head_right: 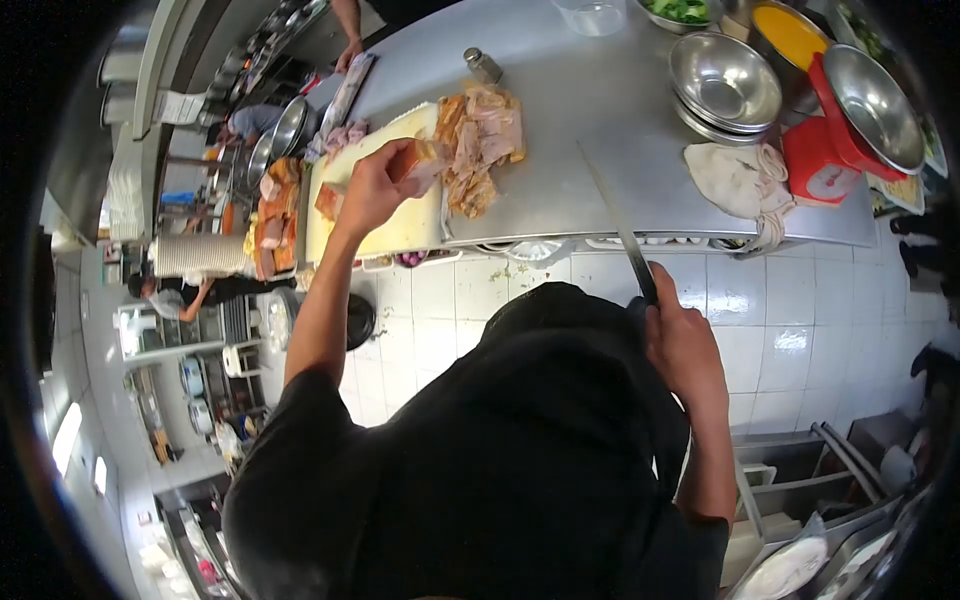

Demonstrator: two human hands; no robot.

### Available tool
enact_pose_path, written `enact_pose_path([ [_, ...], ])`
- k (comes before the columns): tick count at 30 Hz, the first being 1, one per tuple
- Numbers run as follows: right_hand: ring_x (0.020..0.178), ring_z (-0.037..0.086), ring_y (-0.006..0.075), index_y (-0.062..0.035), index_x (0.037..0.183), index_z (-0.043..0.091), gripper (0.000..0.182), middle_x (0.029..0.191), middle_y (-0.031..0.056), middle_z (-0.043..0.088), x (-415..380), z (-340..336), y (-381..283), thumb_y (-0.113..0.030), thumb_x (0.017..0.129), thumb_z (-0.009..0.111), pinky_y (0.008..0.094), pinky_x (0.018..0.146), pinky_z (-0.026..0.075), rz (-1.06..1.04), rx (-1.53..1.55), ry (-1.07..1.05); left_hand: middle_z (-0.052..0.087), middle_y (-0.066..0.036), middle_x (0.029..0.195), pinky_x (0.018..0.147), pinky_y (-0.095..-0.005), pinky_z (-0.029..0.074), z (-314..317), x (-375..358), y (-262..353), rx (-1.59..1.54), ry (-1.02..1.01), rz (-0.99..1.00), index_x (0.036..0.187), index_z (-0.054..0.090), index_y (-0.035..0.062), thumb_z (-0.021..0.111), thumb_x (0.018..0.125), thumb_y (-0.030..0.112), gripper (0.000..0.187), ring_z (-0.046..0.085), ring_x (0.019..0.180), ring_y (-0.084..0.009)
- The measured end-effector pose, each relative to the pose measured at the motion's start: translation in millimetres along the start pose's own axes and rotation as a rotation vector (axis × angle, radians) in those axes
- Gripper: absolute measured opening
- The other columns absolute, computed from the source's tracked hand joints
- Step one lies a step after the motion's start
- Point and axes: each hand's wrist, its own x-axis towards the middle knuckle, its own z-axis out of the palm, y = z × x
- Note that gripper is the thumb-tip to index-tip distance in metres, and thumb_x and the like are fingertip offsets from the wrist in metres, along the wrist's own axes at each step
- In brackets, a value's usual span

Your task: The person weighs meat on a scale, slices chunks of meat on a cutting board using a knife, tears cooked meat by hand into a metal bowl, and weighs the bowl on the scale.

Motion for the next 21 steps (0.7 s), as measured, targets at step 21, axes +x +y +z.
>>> enact_pose_path([
  [21, 0.081, 0.061, 0.0471, -0.0022, 0.128, 0.041, 0.046, 0.08, 0.0285, 0.063, 69, 137, -173, -0.008, 0.082, 0.044, 0.0544, 0.075, 0.048, -0.176, -0.228, -0.171, 0.065, -0.02, 0.095, 0.077, -0.0441, 0.051, 21, -27, -147, 0.192, -0.087, 0.116, 0.107, 0.054, 0.0015, 0.067, 0.073, 0.014, 0.038, 0.063, 0.088, -0.0367],
])
